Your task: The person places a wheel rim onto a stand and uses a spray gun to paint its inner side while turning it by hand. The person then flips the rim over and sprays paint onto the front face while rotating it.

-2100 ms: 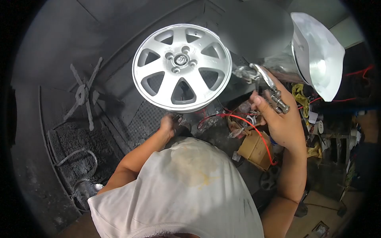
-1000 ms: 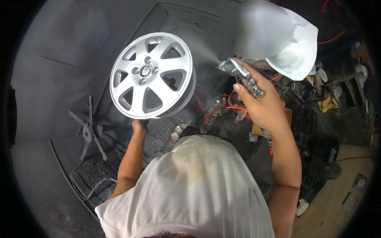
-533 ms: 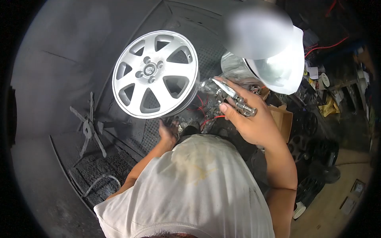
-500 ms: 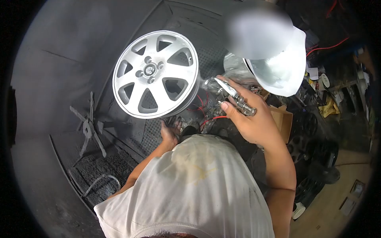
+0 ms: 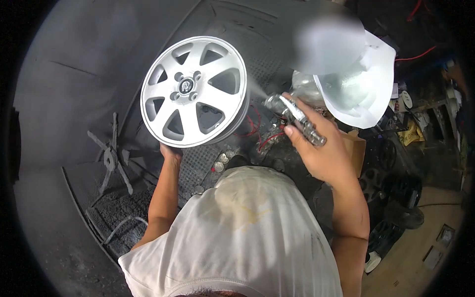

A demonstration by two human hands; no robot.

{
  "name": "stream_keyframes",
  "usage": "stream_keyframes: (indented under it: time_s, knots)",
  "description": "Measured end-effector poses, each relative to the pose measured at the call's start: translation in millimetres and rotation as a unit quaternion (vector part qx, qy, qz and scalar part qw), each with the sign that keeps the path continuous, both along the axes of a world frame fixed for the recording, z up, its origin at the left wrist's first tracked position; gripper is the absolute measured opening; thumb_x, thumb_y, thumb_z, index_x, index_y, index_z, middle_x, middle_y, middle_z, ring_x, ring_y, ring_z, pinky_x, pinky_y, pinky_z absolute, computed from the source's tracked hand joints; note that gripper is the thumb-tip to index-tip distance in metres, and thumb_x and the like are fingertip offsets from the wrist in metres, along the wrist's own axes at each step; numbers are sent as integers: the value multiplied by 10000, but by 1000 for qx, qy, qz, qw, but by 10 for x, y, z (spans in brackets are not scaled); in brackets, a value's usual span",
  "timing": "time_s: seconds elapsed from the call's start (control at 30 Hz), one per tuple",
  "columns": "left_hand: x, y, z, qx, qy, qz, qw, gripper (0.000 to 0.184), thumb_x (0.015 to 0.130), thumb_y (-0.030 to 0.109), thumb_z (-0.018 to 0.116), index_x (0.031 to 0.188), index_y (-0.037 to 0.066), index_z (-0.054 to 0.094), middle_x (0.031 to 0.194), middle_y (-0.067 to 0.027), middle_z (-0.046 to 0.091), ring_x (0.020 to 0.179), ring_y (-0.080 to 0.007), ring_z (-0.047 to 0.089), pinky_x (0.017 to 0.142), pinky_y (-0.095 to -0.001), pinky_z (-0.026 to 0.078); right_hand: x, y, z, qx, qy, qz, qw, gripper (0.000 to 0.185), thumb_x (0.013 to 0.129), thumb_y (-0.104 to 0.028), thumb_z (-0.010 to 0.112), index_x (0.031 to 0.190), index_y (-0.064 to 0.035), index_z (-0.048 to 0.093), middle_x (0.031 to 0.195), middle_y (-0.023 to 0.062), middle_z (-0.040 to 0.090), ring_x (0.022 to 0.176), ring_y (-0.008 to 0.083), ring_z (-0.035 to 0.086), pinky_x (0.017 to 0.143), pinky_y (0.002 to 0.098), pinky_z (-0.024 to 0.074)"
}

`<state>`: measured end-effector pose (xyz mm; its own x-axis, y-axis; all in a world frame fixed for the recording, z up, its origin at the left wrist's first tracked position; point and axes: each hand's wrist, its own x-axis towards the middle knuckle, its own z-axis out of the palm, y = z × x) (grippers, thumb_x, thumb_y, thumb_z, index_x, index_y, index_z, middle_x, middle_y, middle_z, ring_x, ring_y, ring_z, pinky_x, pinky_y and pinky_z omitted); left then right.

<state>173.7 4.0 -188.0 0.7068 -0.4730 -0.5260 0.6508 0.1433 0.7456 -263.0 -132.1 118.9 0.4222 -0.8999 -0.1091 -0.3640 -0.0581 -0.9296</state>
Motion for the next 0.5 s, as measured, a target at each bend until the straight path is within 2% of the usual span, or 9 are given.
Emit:
stream_keyframes:
  time_s: [0.03, 0.13, 0.17, 0.2, 0.27, 0.33, 0.4, 0.43, 0.5]
  knots:
    - [10, -9, -6, -11, 0, 48, 999, 519, 1062, 408, 445, 1406, 29, 533, 1424, -125, 572, 1302, -294, 569, 1064, -431, 483, -5, 39, 32, 25, -10, 10, 1000, 503, 946, -140, 667, 1431, -44, 574, 1278, 137, 683, 1142, 168, 616, 1037, 307, 444]
    - [-352, -48, 111, 2, 39, 19, 999, 507, 1059, 392, 446, 1412, 38, 531, 1404, -110, 593, 1294, -290, 576, 1086, -432, 472, -4, 125, 112, 91, -35, 55, 994, 512, 943, -143, 672, 1435, -45, 570, 1299, 132, 680, 1154, 161, 614, 1039, 313, 447]
    - [-342, 35, -302, -3, 35, -7, 999, 559, 1038, 463, 437, 1400, 51, 547, 1362, -116, 622, 1223, -282, 619, 1031, -446, 510, 3, 133, 117, 99, -40, 71, 992, 513, 943, -145, 674, 1435, -45, 570, 1308, 133, 679, 1163, 162, 614, 1040, 317, 448]
    - [-574, 54, -264, 33, 42, -49, 997, 538, 1031, 488, 440, 1324, 65, 597, 1262, -121, 662, 1141, -264, 643, 949, -427, 528, 10, 141, 122, 108, -45, 87, 989, 514, 943, -147, 677, 1436, -46, 570, 1316, 134, 677, 1173, 162, 614, 1042, 321, 449]
    - [-925, 107, -456, 32, 116, -60, 991, 581, 1037, 555, 402, 1291, 73, 604, 1209, -148, 662, 1083, -287, 647, 910, -459, 525, 45, 159, 76, 87, -43, 73, 993, 510, 943, -145, 682, 1433, -48, 574, 1313, 142, 678, 1176, 163, 619, 1030, 317, 458]
    - [-1305, 37, -330, -4, 133, -67, 989, 606, 1038, 574, 389, 1313, 69, 577, 1219, -158, 645, 1065, -299, 648, 913, -480, 527, 46, 158, 6, 64, -34, 60, 996, 505, 945, -143, 686, 1430, -49, 577, 1310, 151, 678, 1173, 164, 626, 1016, 310, 467]
    - [-1526, -27, -16, 24, 224, -32, 974, 602, 1044, 577, 385, 1317, 55, 511, 1189, -152, 591, 1002, -321, 640, 899, -512, 535, 15, 146, -55, 40, -18, 28, 999, 493, 954, -140, 677, 1428, -48, 578, 1296, 151, 682, 1163, 180, 636, 1014, 313, 470]
    - [-1524, -43, 58, 20, 187, -26, 982, 620, 1040, 569, 405, 1370, 45, 439, 1249, -158, 549, 987, -338, 632, 892, -514, 542, -5, 142, -58, 45, -7, 19, 999, 488, 959, -138, 672, 1429, -48, 577, 1293, 153, 681, 1166, 190, 637, 1019, 316, 467]
    - [-1292, -20, 21, 67, 146, -30, 986, 634, 1033, 571, 419, 1386, 46, 449, 1287, -170, 553, 1010, -355, 630, 892, -516, 542, -31, 131, -85, 1, 6, 4, 1000, 482, 966, -134, 663, 1432, -49, 574, 1299, 158, 672, 1187, 211, 628, 1038, 324, 454]
